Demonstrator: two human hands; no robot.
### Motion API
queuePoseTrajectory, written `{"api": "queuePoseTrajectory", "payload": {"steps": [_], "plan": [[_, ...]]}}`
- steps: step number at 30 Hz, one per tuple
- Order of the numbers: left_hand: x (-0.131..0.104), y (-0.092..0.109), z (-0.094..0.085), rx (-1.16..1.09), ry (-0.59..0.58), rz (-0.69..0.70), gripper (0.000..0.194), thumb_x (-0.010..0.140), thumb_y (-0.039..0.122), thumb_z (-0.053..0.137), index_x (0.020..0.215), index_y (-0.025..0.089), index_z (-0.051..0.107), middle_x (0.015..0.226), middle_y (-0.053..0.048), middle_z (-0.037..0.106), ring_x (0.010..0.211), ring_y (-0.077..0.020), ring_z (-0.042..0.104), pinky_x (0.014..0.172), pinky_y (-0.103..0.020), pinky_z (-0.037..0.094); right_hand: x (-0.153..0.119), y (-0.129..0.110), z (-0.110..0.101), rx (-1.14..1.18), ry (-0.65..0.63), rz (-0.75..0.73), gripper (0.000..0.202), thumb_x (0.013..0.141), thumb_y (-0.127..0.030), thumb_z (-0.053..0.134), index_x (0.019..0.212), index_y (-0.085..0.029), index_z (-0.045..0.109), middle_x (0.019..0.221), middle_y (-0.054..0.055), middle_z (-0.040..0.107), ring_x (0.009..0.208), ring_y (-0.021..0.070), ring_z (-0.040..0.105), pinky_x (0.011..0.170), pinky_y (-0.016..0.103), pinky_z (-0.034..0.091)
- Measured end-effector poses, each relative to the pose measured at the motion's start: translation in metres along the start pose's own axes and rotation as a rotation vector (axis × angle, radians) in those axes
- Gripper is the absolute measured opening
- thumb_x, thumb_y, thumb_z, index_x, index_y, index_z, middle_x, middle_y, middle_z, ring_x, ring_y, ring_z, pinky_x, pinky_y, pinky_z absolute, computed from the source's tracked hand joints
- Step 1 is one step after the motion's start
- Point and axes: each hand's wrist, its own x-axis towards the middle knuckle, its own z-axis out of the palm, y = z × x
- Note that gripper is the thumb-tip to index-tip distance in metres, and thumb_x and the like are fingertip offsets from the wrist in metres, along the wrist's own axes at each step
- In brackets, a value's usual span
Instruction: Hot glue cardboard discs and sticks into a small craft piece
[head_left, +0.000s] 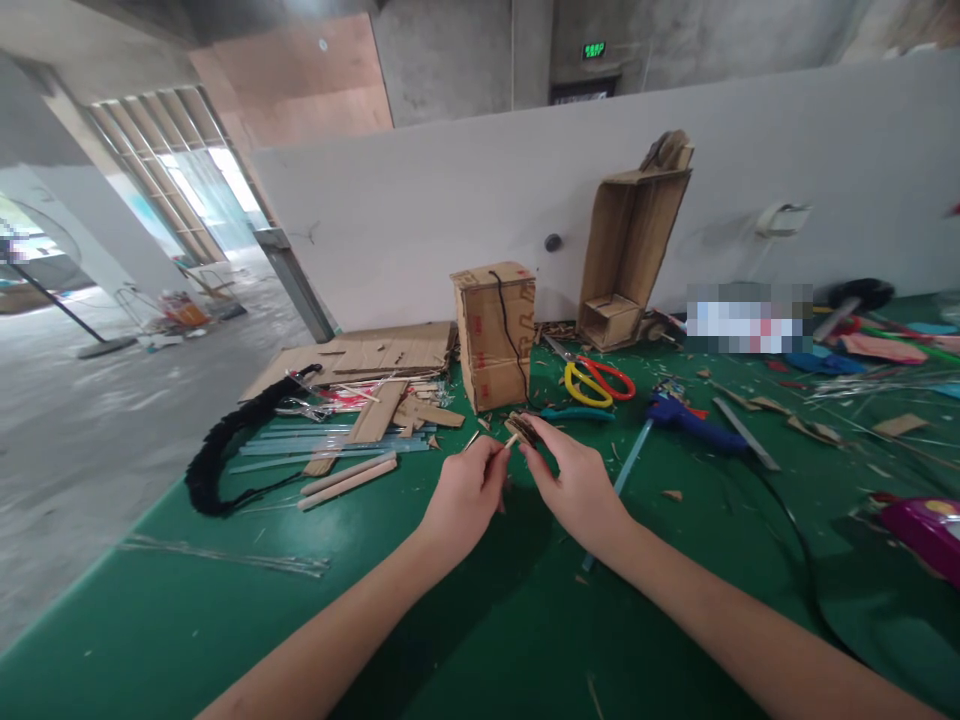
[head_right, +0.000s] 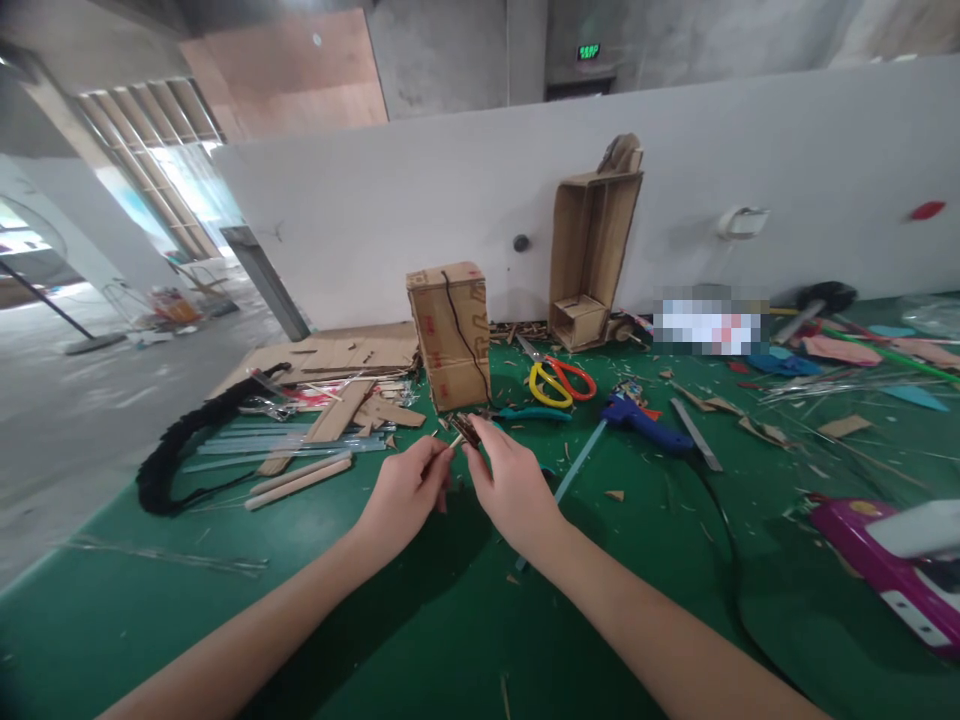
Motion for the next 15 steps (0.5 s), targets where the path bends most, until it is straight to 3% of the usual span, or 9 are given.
{"api": "queuePoseTrajectory", "payload": {"steps": [4,9,15], "plan": [[0.0017,0.0027,-0.0016,-0.195,-0.047,-0.048,0.027,0.085,0.036,0.036,0.067,0.017,0.044,0.051,0.005,0.049,0.036,-0.0064,0.048,0.041,-0.017,0.036,-0.0002,-0.0022,-0.0013,-0.013,0.026,-0.046,0.036,0.085,-0.024,0.039,0.120,-0.018,0.047,0.112,0.009,0.059,0.103,0.0193,0.055,0.086,0.035,0.047],[0.0057,0.0039,-0.0047,-0.509,-0.177,-0.173,0.029,0.082,0.042,0.041,0.070,0.016,0.045,0.045,0.007,0.044,0.027,-0.0041,0.038,0.028,-0.015,0.025,0.0003,-0.0013,-0.0035,-0.018,0.037,-0.104,0.037,0.085,-0.020,0.040,0.121,-0.018,0.046,0.113,0.009,0.058,0.104,0.0181,0.054,0.088,0.035,0.046],[0.0066,0.0015,-0.0043,-0.888,-0.278,-0.314,0.030,0.080,0.043,0.046,0.076,0.013,0.050,0.045,0.008,0.040,0.025,-0.0002,0.027,0.026,-0.013,0.019,-0.0016,0.0006,-0.0029,-0.032,0.045,-0.158,0.038,0.084,-0.017,0.040,0.122,-0.017,0.044,0.114,0.009,0.058,0.105,0.0171,0.053,0.090,0.034,0.045]]}}
